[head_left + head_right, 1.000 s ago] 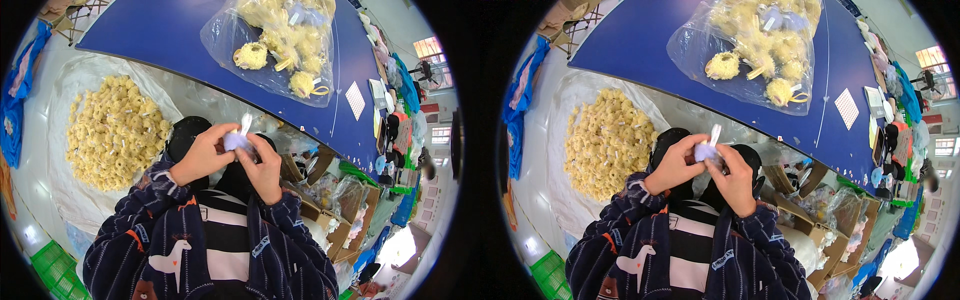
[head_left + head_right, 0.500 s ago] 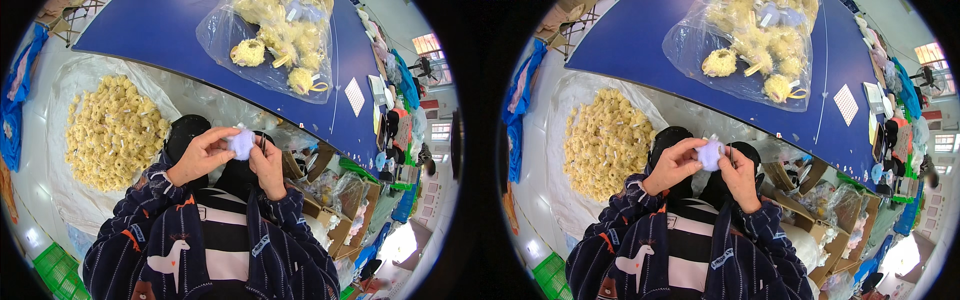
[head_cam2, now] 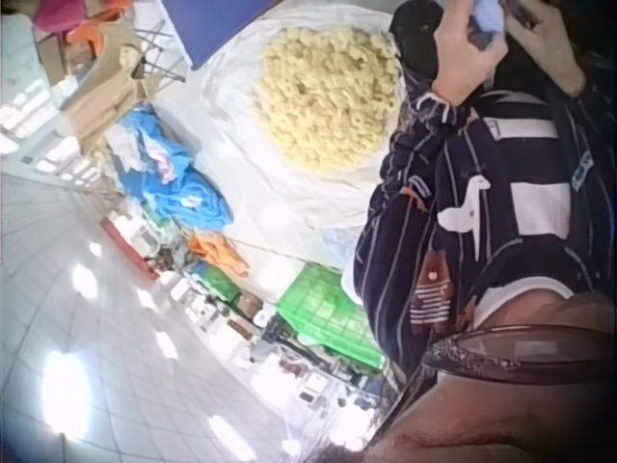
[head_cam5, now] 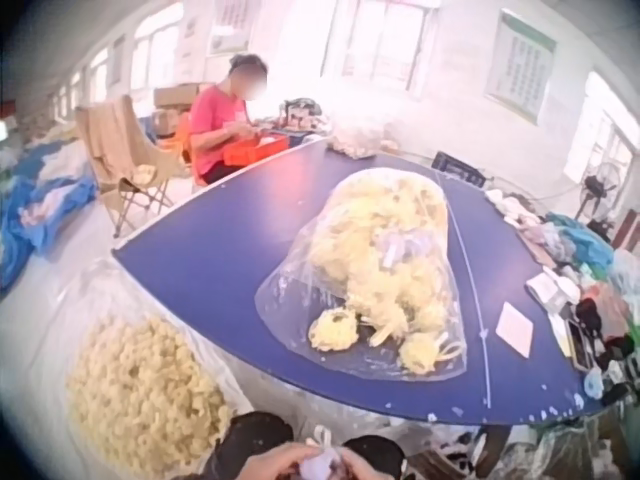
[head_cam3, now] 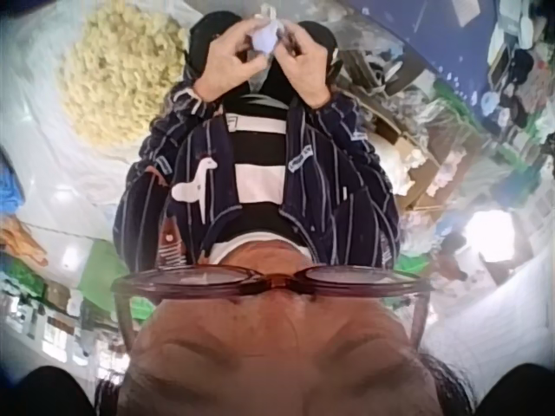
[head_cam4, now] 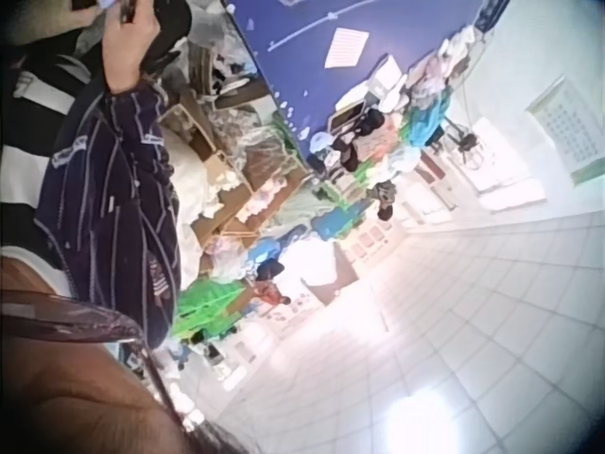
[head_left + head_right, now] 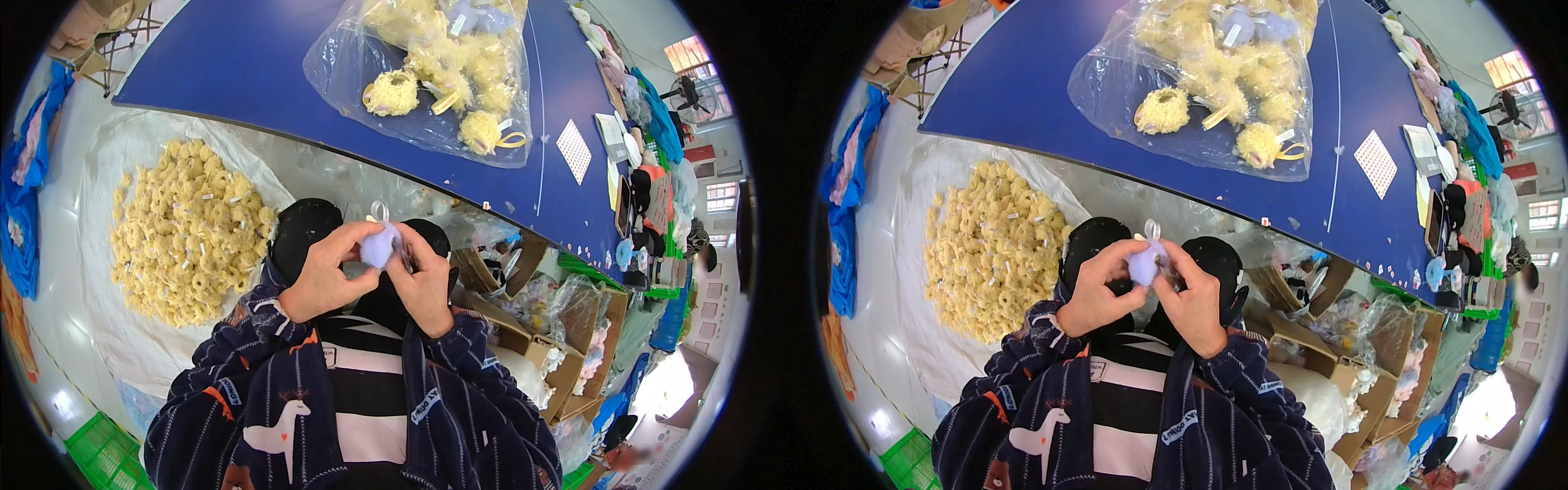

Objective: The person sits on the floor and assembles small fluffy decorative items by attaching them to plastic sticks. They repeatedly pick up the fluffy pieces, insert the sticks, and place the finished items into a clear plastic bag on the table.

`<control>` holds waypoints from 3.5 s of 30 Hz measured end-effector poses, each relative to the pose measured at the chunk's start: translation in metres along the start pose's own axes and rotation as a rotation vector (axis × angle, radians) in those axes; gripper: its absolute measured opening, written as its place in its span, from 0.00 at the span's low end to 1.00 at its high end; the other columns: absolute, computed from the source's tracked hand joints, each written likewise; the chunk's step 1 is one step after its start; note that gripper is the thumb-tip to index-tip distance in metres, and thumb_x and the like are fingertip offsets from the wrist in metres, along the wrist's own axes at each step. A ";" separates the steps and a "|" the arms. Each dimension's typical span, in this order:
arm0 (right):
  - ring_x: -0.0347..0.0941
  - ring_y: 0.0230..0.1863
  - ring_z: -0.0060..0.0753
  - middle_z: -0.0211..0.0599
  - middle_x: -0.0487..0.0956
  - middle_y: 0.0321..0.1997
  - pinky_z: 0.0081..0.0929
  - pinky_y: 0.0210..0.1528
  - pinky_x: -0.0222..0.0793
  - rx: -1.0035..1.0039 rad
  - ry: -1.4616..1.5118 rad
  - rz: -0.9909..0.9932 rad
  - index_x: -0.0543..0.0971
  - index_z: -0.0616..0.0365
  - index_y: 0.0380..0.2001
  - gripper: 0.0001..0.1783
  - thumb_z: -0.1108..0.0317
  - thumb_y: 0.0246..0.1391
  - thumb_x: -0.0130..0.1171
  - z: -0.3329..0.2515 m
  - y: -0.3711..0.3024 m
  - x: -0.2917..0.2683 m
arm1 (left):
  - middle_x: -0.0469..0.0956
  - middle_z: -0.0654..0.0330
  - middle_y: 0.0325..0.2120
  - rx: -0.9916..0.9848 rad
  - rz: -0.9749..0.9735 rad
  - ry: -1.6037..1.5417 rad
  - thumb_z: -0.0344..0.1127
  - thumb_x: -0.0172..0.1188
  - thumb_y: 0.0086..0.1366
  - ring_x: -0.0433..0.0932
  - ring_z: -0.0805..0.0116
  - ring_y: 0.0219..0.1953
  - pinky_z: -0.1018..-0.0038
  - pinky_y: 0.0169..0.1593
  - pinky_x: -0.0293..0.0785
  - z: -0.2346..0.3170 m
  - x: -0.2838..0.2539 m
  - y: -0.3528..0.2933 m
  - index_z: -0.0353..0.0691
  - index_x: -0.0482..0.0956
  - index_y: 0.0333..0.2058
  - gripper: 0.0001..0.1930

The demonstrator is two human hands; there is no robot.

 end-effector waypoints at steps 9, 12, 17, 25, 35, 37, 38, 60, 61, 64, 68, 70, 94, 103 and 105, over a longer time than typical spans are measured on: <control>0.76 0.30 0.28 0.43 0.78 0.32 0.22 0.33 0.71 0.000 -0.113 -0.134 0.71 0.64 0.45 0.23 0.72 0.42 0.63 -0.023 0.004 -0.009 | 0.72 0.57 0.45 -0.138 -0.055 -0.173 0.20 0.48 0.57 0.72 0.74 0.44 0.79 0.47 0.69 -0.009 -0.011 -0.001 0.33 0.66 0.52 0.22; 0.75 0.31 0.23 0.39 0.78 0.30 0.20 0.35 0.70 0.029 0.016 -0.178 0.71 0.64 0.44 0.21 0.72 0.46 0.62 -0.014 0.006 -0.014 | 0.71 0.57 0.47 -0.110 -0.033 -0.318 0.20 0.49 0.57 0.71 0.73 0.45 0.78 0.49 0.68 -0.004 -0.008 0.001 0.34 0.65 0.53 0.22; 0.69 0.28 0.16 0.32 0.76 0.32 0.16 0.29 0.65 0.156 0.331 -0.168 0.71 0.65 0.44 0.17 0.71 0.51 0.59 -0.017 0.004 -0.014 | 0.68 0.59 0.48 -0.244 0.013 -0.824 0.20 0.50 0.58 0.68 0.72 0.49 0.74 0.53 0.65 -0.006 -0.001 0.001 0.38 0.62 0.53 0.23; 0.58 0.20 0.06 0.30 0.76 0.34 0.08 0.21 0.52 0.225 0.293 -0.163 0.69 0.63 0.48 0.21 0.71 0.51 0.58 -0.009 0.006 -0.014 | 0.72 0.60 0.42 -0.228 0.093 -0.578 0.18 0.51 0.52 0.72 0.74 0.42 0.78 0.46 0.69 -0.004 -0.003 0.005 0.36 0.68 0.49 0.22; 0.70 0.32 0.17 0.31 0.77 0.34 0.19 0.36 0.67 0.168 0.177 -0.147 0.73 0.66 0.45 0.17 0.74 0.50 0.54 -0.020 0.014 -0.021 | 0.68 0.59 0.46 -0.170 0.005 -0.426 0.21 0.56 0.55 0.71 0.75 0.43 0.79 0.44 0.71 0.010 -0.004 0.003 0.34 0.69 0.50 0.22; 0.70 0.34 0.17 0.31 0.77 0.34 0.18 0.38 0.67 0.266 0.222 -0.137 0.73 0.67 0.44 0.16 0.74 0.51 0.54 -0.020 0.013 -0.021 | 0.68 0.59 0.46 -0.164 -0.009 -0.422 0.22 0.56 0.56 0.72 0.74 0.44 0.79 0.45 0.71 0.011 -0.006 0.004 0.33 0.68 0.51 0.21; 0.70 0.34 0.17 0.31 0.77 0.34 0.18 0.39 0.67 0.313 0.251 -0.135 0.73 0.67 0.44 0.16 0.74 0.51 0.54 -0.016 0.012 -0.021 | 0.68 0.59 0.46 -0.161 -0.017 -0.420 0.22 0.56 0.57 0.72 0.74 0.44 0.79 0.45 0.71 0.011 -0.006 0.004 0.33 0.68 0.51 0.21; 0.56 0.16 0.10 0.25 0.70 0.27 0.11 0.17 0.50 0.366 0.603 -0.216 0.68 0.65 0.49 0.20 0.67 0.55 0.54 -0.010 0.003 -0.015 | 0.70 0.60 0.44 -0.228 -0.117 -0.680 0.26 0.53 0.62 0.74 0.73 0.36 0.80 0.40 0.74 -0.005 -0.012 0.002 0.34 0.75 0.45 0.12; 0.54 0.15 0.09 0.24 0.69 0.26 0.11 0.15 0.47 0.365 0.598 -0.218 0.68 0.65 0.49 0.21 0.66 0.55 0.54 -0.010 0.003 -0.015 | 0.70 0.60 0.44 -0.222 -0.122 -0.668 0.26 0.53 0.62 0.74 0.73 0.36 0.80 0.40 0.74 -0.005 -0.012 0.003 0.34 0.75 0.45 0.12; 0.54 0.15 0.09 0.23 0.68 0.23 0.11 0.16 0.47 0.371 0.616 -0.285 0.68 0.64 0.49 0.21 0.62 0.56 0.54 -0.008 0.002 -0.017 | 0.68 0.60 0.43 -0.213 -0.161 -0.616 0.25 0.54 0.60 0.73 0.73 0.38 0.80 0.41 0.74 -0.006 -0.014 0.003 0.34 0.75 0.45 0.13; 0.52 0.15 0.09 0.22 0.66 0.22 0.11 0.16 0.46 0.392 0.669 -0.296 0.68 0.63 0.47 0.20 0.60 0.57 0.53 -0.004 0.001 -0.018 | 0.65 0.59 0.44 -0.050 -0.187 -0.468 0.21 0.57 0.56 0.72 0.71 0.43 0.79 0.45 0.73 0.001 -0.013 0.000 0.33 0.74 0.46 0.16; 0.51 0.14 0.09 0.22 0.66 0.22 0.11 0.16 0.46 0.392 0.690 -0.303 0.68 0.62 0.47 0.20 0.59 0.57 0.52 -0.004 0.002 -0.016 | 0.64 0.59 0.45 -0.036 -0.191 -0.459 0.19 0.58 0.54 0.70 0.70 0.47 0.78 0.49 0.72 0.004 -0.012 0.001 0.34 0.74 0.46 0.19; 0.70 0.31 0.18 0.36 0.76 0.31 0.19 0.35 0.68 -0.020 -0.064 -0.057 0.72 0.62 0.42 0.16 0.77 0.47 0.55 -0.018 0.002 -0.001 | 0.69 0.56 0.46 -0.111 0.017 -0.403 0.22 0.51 0.58 0.71 0.69 0.46 0.74 0.49 0.68 0.005 -0.009 -0.007 0.32 0.73 0.43 0.13; 0.67 0.39 0.23 0.36 0.71 0.37 0.19 0.42 0.63 0.003 -0.051 -0.170 0.68 0.67 0.42 0.13 0.78 0.51 0.48 0.006 -0.001 -0.011 | 0.70 0.57 0.50 -0.215 -0.153 -0.534 0.26 0.49 0.60 0.68 0.74 0.48 0.77 0.51 0.65 -0.024 0.001 -0.012 0.34 0.71 0.49 0.17; 0.68 0.37 0.24 0.37 0.73 0.36 0.20 0.40 0.65 -0.005 -0.098 -0.152 0.70 0.67 0.43 0.14 0.75 0.52 0.51 0.007 -0.001 -0.008 | 0.68 0.59 0.52 -0.209 -0.147 -0.542 0.24 0.47 0.59 0.67 0.74 0.48 0.77 0.51 0.64 -0.022 -0.002 -0.015 0.34 0.70 0.50 0.19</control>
Point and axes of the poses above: each hand's wrist, its own y-axis towards the middle knuckle, its own x-axis out of the palm, z = x × y, the point moved 2 cm from there along y, towards the middle knuckle
